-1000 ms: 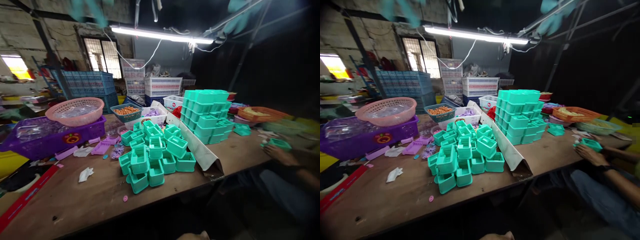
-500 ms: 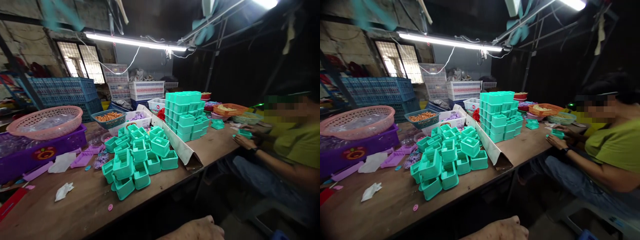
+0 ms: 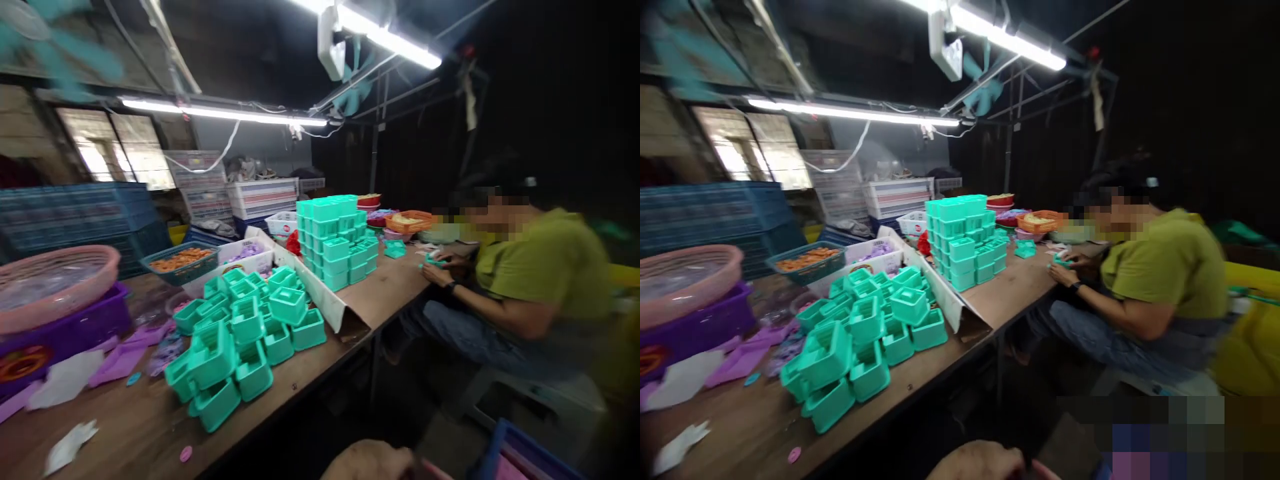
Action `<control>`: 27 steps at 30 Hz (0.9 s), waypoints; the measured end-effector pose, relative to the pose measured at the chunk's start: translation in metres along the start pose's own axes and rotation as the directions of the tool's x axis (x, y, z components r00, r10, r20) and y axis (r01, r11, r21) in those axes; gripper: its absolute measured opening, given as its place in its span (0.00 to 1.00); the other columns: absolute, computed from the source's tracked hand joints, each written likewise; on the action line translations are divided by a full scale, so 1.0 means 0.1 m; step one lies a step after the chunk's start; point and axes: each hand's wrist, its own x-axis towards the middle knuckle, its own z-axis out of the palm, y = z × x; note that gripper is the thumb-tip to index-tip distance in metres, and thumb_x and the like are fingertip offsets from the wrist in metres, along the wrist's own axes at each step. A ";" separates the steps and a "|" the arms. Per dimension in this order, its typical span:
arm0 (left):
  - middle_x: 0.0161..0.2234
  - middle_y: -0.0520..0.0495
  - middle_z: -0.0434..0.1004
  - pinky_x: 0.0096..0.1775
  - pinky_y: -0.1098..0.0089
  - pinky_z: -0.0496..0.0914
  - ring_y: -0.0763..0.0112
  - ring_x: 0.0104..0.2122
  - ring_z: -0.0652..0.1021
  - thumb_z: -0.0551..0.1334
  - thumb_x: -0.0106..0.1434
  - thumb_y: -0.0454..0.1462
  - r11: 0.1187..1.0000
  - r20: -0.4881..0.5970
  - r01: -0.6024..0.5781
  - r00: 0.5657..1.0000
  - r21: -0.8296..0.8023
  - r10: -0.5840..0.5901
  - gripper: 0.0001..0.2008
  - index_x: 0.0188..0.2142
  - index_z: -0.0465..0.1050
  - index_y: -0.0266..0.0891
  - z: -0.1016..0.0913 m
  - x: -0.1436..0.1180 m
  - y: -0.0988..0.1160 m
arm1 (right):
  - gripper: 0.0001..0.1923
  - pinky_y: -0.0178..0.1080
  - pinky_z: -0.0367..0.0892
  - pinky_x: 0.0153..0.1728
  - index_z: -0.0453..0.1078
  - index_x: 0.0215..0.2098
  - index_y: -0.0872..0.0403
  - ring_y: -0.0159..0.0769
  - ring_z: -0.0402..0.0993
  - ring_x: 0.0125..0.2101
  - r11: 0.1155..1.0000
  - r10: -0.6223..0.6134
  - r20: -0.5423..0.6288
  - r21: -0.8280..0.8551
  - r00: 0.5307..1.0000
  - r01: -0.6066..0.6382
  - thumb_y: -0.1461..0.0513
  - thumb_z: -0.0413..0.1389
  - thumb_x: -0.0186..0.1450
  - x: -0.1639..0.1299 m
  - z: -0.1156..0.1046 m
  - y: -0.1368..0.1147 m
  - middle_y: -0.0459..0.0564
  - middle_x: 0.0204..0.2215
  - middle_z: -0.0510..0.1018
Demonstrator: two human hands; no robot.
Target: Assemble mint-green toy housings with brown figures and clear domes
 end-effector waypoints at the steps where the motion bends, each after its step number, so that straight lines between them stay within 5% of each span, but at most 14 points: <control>1: 0.40 0.47 0.82 0.39 0.66 0.72 0.61 0.38 0.81 0.68 0.67 0.52 0.998 -0.026 0.056 0.998 -0.018 -0.057 0.17 0.50 0.81 0.50 -0.03 -0.09 0.02 | 0.15 0.54 0.83 0.42 0.79 0.53 0.35 0.62 0.75 0.64 1.000 0.022 -0.041 -0.012 0.999 -0.022 0.45 0.67 0.71 -0.02 -0.06 0.05 0.52 0.59 0.81; 3: 0.43 0.49 0.83 0.40 0.68 0.73 0.61 0.39 0.81 0.69 0.65 0.51 0.988 0.001 0.152 0.988 -0.016 -0.152 0.16 0.50 0.83 0.52 -0.10 -0.22 0.05 | 0.18 0.59 0.84 0.46 0.78 0.56 0.37 0.63 0.73 0.67 0.997 0.063 -0.118 -0.028 0.991 -0.066 0.43 0.64 0.72 -0.06 -0.18 0.14 0.50 0.60 0.80; 5: 0.45 0.50 0.84 0.41 0.68 0.74 0.61 0.42 0.82 0.70 0.65 0.48 0.973 0.044 0.231 0.972 -0.007 -0.230 0.13 0.47 0.86 0.53 -0.15 -0.25 0.07 | 0.27 0.65 0.80 0.50 0.77 0.59 0.42 0.68 0.71 0.68 0.995 0.085 -0.180 -0.031 0.980 -0.092 0.40 0.45 0.79 -0.11 -0.24 0.22 0.48 0.61 0.81; 7: 0.45 0.51 0.86 0.43 0.69 0.74 0.61 0.43 0.82 0.70 0.64 0.43 0.968 0.112 0.253 0.961 0.000 -0.251 0.10 0.45 0.88 0.52 -0.14 -0.21 0.08 | 0.41 0.67 0.77 0.44 0.79 0.60 0.43 0.76 0.71 0.67 0.996 0.083 -0.218 -0.022 0.972 -0.090 0.37 0.30 0.76 -0.13 -0.22 0.25 0.46 0.61 0.82; 10: 0.43 0.50 0.87 0.46 0.70 0.74 0.62 0.44 0.83 0.71 0.64 0.40 0.990 0.184 0.139 0.973 0.013 -0.139 0.07 0.42 0.88 0.47 -0.05 -0.10 0.06 | 0.50 0.61 0.73 0.37 0.83 0.53 0.37 0.77 0.72 0.64 0.999 0.046 -0.241 0.002 0.969 -0.047 0.38 0.20 0.71 -0.13 -0.08 0.22 0.40 0.58 0.83; 12: 0.44 0.50 0.86 0.46 0.71 0.74 0.64 0.44 0.83 0.70 0.67 0.42 0.999 0.175 0.040 0.984 0.030 -0.045 0.08 0.43 0.87 0.46 0.00 -0.05 0.07 | 0.50 0.59 0.77 0.41 0.82 0.55 0.41 0.70 0.76 0.63 1.000 0.010 -0.241 0.018 0.971 -0.006 0.41 0.18 0.75 -0.16 0.04 0.17 0.44 0.55 0.84; 15: 0.44 0.50 0.86 0.43 0.72 0.74 0.65 0.43 0.84 0.68 0.69 0.43 0.994 0.197 -0.038 0.980 0.098 0.018 0.08 0.44 0.85 0.46 0.04 -0.06 0.18 | 0.31 0.54 0.82 0.50 0.78 0.59 0.48 0.55 0.81 0.59 0.998 -0.037 -0.228 0.031 0.973 0.046 0.42 0.39 0.83 -0.25 0.24 0.11 0.53 0.54 0.83; 17: 0.43 0.49 0.86 0.44 0.71 0.74 0.64 0.43 0.84 0.68 0.70 0.42 0.987 0.150 -0.035 0.989 0.155 0.012 0.07 0.42 0.84 0.45 0.05 -0.10 0.29 | 0.19 0.53 0.83 0.51 0.78 0.59 0.47 0.51 0.82 0.55 0.997 -0.059 -0.209 0.032 0.976 0.067 0.46 0.58 0.78 -0.33 0.39 0.09 0.54 0.56 0.83; 19: 0.44 0.48 0.86 0.48 0.69 0.75 0.62 0.45 0.84 0.69 0.69 0.41 0.981 0.045 0.005 0.999 0.193 -0.014 0.06 0.41 0.84 0.44 0.07 -0.16 0.40 | 0.21 0.55 0.83 0.53 0.80 0.57 0.43 0.52 0.83 0.54 0.996 -0.076 -0.167 0.034 0.983 0.082 0.50 0.69 0.67 -0.38 0.54 0.09 0.53 0.55 0.85; 23: 0.46 0.46 0.87 0.51 0.66 0.76 0.58 0.48 0.85 0.70 0.65 0.38 0.984 -0.036 0.041 0.999 0.172 -0.035 0.05 0.40 0.84 0.43 0.07 -0.32 0.48 | 0.13 0.53 0.81 0.54 0.86 0.42 0.36 0.60 0.86 0.52 0.997 -0.072 0.124 0.039 0.990 0.067 0.51 0.66 0.58 -0.39 0.65 0.11 0.45 0.44 0.90; 27: 0.53 0.44 0.87 0.55 0.64 0.77 0.59 0.52 0.86 0.68 0.69 0.37 0.966 -0.118 0.041 0.990 -0.255 -0.073 0.17 0.56 0.83 0.44 0.01 -0.63 0.32 | 0.12 0.50 0.82 0.47 0.87 0.36 0.42 0.57 0.89 0.42 0.996 -0.083 0.448 0.027 0.890 0.080 0.52 0.65 0.55 -0.21 0.31 0.14 0.49 0.33 0.89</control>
